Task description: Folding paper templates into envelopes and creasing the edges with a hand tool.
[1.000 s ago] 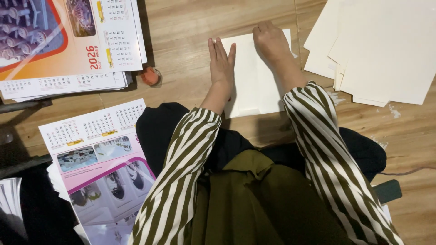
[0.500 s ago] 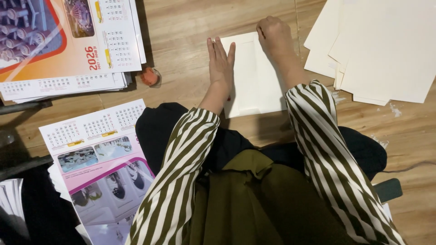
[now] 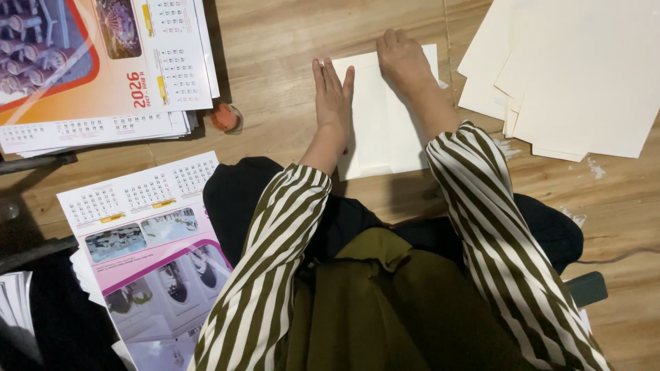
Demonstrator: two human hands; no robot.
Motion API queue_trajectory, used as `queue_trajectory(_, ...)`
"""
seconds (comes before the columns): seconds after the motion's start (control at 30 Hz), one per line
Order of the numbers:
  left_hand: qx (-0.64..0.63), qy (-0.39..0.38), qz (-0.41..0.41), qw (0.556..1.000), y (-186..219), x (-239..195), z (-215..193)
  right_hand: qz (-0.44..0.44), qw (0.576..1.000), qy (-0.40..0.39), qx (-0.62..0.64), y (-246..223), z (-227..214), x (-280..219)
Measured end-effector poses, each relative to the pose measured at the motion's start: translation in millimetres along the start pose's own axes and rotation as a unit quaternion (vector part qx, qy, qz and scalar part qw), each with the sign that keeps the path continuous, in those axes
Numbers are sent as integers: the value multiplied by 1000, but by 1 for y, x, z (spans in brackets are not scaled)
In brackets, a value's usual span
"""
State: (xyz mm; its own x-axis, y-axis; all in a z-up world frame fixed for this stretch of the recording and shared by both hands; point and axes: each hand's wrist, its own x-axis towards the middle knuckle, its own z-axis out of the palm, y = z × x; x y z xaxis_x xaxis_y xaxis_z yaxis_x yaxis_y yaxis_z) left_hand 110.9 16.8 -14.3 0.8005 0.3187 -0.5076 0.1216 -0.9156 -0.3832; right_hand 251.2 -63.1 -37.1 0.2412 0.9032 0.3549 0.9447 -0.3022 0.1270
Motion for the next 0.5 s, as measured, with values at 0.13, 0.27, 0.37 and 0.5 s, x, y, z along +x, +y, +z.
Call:
queue_trajectory(0.13, 6, -2, -3, 1000, -2, 1, -1, 13, 1000, -28, 7, 8, 3, 1)
queue_trajectory(0.27, 8, -1, -3, 1000, -2, -1, -2, 291, 898, 96, 316, 35, -2, -14)
queue_trajectory(0.37, 5, -2, -2, 1000, -4, -2, -4, 529, 649, 226, 497, 85, -10, -34)
queue_trajectory(0.5, 1, -1, 0, 1000, -1, 1, 0, 580, 261, 486, 599, 189, -35, -112)
